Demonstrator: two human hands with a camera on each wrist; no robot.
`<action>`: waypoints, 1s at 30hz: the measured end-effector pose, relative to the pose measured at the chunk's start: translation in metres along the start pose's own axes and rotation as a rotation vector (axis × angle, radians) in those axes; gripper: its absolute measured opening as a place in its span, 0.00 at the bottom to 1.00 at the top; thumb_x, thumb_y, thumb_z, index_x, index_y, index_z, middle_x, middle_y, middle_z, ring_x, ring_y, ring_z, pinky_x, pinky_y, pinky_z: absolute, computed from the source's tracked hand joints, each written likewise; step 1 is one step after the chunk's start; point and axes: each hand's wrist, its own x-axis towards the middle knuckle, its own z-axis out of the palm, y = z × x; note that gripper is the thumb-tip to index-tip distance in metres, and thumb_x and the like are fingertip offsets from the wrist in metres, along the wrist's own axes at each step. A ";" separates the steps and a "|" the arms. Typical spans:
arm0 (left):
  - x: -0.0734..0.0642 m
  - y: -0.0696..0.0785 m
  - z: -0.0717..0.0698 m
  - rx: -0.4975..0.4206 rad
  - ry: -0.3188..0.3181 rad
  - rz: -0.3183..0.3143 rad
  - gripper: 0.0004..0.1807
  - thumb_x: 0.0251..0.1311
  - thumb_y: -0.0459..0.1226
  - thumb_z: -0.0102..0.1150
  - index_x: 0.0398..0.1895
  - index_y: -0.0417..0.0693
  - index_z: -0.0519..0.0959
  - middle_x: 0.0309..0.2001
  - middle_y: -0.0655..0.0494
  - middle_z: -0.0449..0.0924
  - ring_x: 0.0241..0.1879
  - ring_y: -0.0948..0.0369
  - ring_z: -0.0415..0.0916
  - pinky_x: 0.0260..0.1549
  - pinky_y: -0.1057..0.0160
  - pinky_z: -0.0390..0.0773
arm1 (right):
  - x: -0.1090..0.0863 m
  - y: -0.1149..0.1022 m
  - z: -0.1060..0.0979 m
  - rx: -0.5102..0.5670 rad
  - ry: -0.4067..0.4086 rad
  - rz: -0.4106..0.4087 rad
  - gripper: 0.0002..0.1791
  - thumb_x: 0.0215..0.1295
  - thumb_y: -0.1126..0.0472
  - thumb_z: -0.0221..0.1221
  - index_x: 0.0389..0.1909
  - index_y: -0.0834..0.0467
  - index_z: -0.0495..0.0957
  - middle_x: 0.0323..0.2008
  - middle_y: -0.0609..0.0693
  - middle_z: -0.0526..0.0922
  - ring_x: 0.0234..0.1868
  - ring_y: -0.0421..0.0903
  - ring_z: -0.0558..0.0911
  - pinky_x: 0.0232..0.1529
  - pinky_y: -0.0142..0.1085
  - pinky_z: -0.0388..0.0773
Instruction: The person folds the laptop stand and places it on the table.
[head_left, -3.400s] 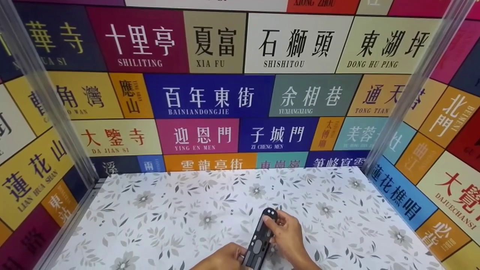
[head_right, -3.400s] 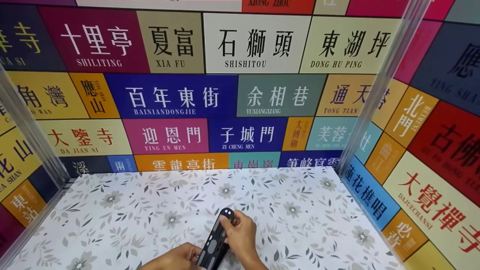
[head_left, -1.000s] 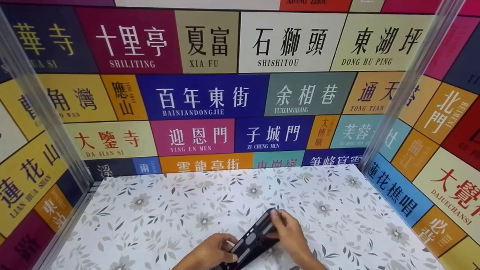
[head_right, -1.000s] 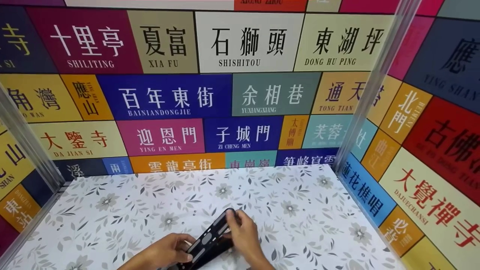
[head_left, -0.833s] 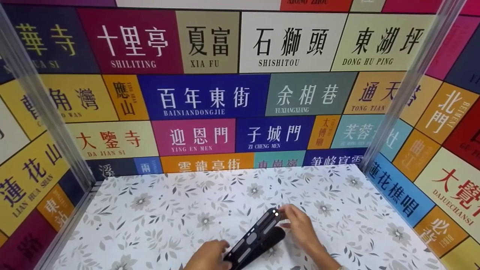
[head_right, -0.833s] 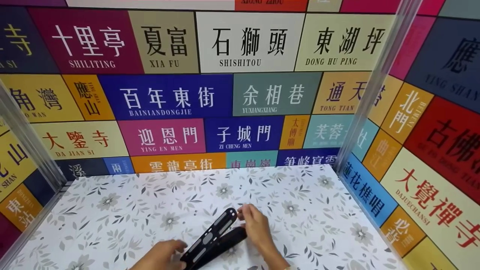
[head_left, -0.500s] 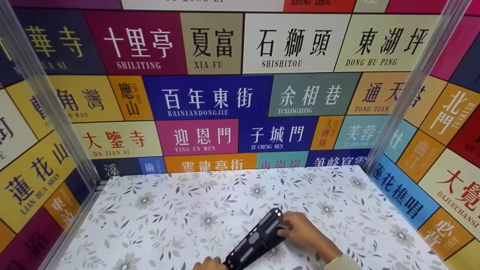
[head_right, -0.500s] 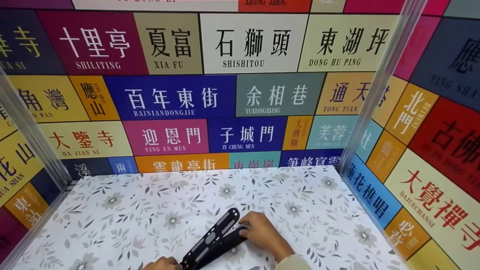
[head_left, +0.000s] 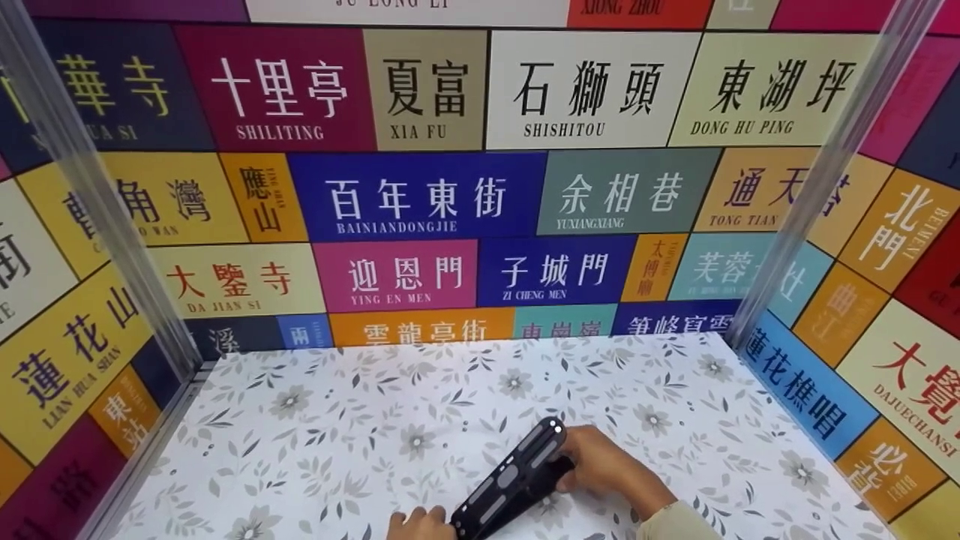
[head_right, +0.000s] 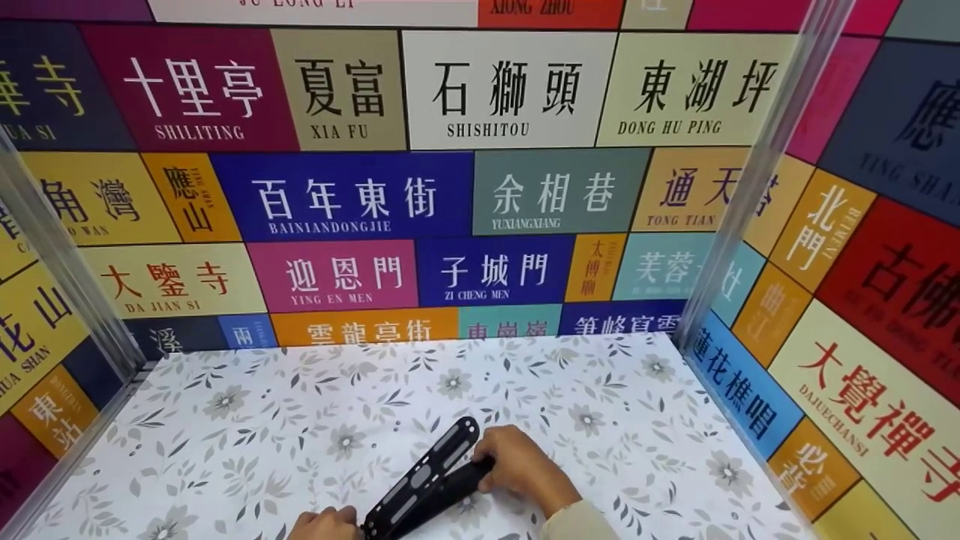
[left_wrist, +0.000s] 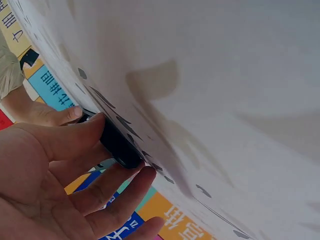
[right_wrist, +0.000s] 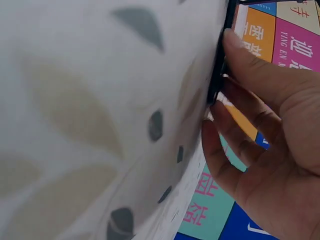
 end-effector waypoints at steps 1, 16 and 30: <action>0.000 0.001 0.000 0.013 0.012 -0.011 0.23 0.49 0.54 0.58 0.15 0.44 0.80 0.20 0.56 0.69 0.24 0.55 0.69 0.35 0.43 0.69 | 0.000 -0.001 0.000 -0.020 0.002 0.000 0.21 0.29 0.61 0.75 0.31 0.45 0.83 0.32 0.36 0.82 0.38 0.38 0.78 0.47 0.40 0.74; 0.008 -0.003 -0.005 0.070 0.049 -0.070 0.12 0.39 0.46 0.66 0.20 0.46 0.83 0.26 0.56 0.70 0.30 0.54 0.71 0.37 0.39 0.68 | -0.001 -0.007 -0.002 -0.116 -0.001 0.045 0.22 0.24 0.57 0.76 0.30 0.50 0.86 0.30 0.40 0.84 0.36 0.41 0.78 0.46 0.41 0.74; 0.022 -0.008 -0.013 0.012 0.007 -0.142 0.10 0.32 0.39 0.73 0.21 0.50 0.81 0.32 0.56 0.74 0.38 0.51 0.71 0.44 0.33 0.64 | -0.008 -0.012 -0.001 -0.136 0.002 -0.014 0.15 0.25 0.58 0.75 0.23 0.51 0.85 0.24 0.40 0.82 0.28 0.35 0.74 0.35 0.35 0.75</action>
